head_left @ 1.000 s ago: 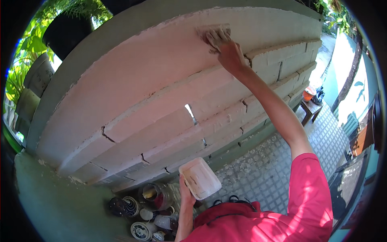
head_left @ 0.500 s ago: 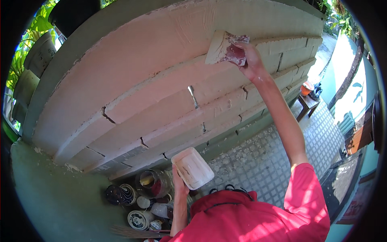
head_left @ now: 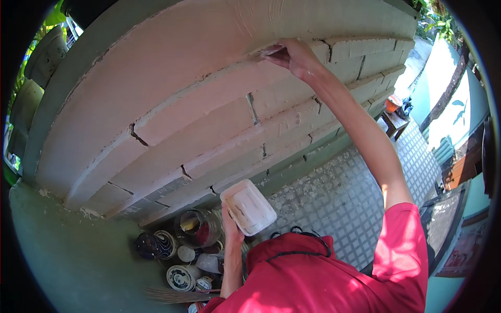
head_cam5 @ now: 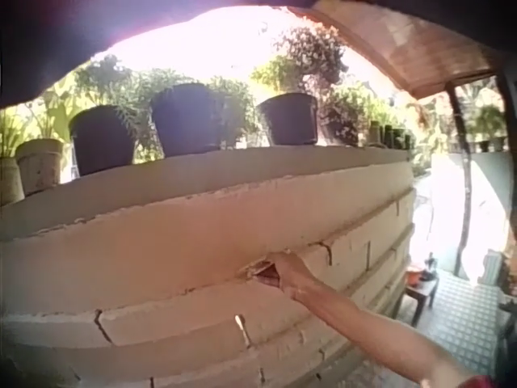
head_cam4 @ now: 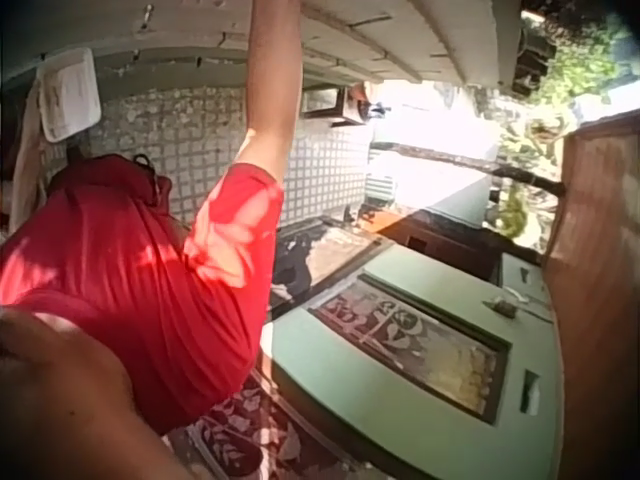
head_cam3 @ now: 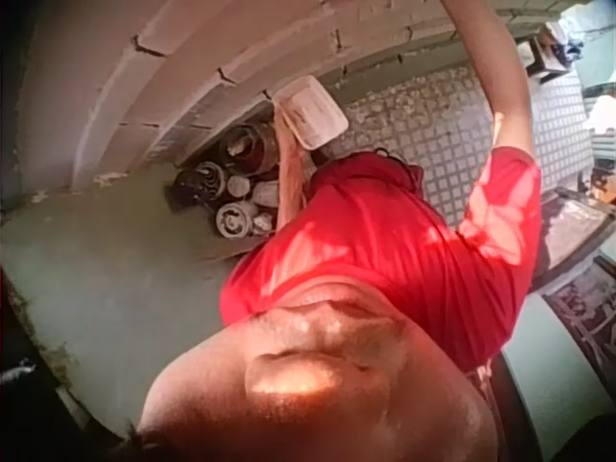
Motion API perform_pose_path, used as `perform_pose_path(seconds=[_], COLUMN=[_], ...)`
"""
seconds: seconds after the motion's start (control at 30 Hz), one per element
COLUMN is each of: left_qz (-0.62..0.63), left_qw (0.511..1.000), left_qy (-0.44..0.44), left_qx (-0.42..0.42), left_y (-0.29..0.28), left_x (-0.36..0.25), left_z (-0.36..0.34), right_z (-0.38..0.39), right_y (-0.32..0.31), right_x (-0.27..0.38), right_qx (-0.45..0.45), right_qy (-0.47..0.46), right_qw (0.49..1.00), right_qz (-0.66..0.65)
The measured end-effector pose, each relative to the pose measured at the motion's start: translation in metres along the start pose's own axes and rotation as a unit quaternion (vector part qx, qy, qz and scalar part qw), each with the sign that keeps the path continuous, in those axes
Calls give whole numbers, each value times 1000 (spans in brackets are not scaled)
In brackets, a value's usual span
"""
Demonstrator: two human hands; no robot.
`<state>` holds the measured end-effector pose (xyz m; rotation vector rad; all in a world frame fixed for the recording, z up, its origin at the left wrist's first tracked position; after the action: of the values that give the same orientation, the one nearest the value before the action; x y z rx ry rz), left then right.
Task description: The person applies plaster to a cracked outdoor wall using a plastic scraper to transfer the plaster from a small container onto the wall.
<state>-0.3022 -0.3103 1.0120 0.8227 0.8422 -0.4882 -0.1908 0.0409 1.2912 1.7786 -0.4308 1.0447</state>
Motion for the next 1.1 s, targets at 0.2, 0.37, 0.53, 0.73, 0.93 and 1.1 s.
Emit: perform_pose_path(seconds=[0.2, 0.37, 0.53, 0.73, 0.93, 1.1], left_qz=[10, 8, 24, 30, 44, 38], left_qw=[1000, 1000, 1000, 999, 998, 998], left_qy=[-8, -1, -1, 18, 3, 11], left_qx=[0, -19, 2, -20, -45, -51], left_y=[-26, -42, -37, -33, -35, -24], left_x=[1, -11, -19, -24, -20, -28], left_z=[-22, -36, -51, -32, -16, -15], right_z=[-64, -80, -91, -23, -31, -47], right_y=[16, 31, 53, 27, -13, 17], right_x=[-6, 6, 55, 59, 34, 37], right_qx=[-29, 1, 135, 70, -12, -1], right_qy=[-5, -1, -25, -51, -60, -90], right_qw=[999, 1000, 991, 995, 995, 992], right_qz=[-17, 0, 9, 55, 73, 91])
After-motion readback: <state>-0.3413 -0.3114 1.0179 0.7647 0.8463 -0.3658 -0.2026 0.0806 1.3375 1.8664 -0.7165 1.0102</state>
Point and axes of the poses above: each hand's wrist, its own z-axis away from the middle knuckle, its own y-axis out of the palm, x = y × z, the point moved 3 cm from there along -z, towards the middle knuckle, and after that the axes turned 11 degrees about -z, right-handed, at the moved point
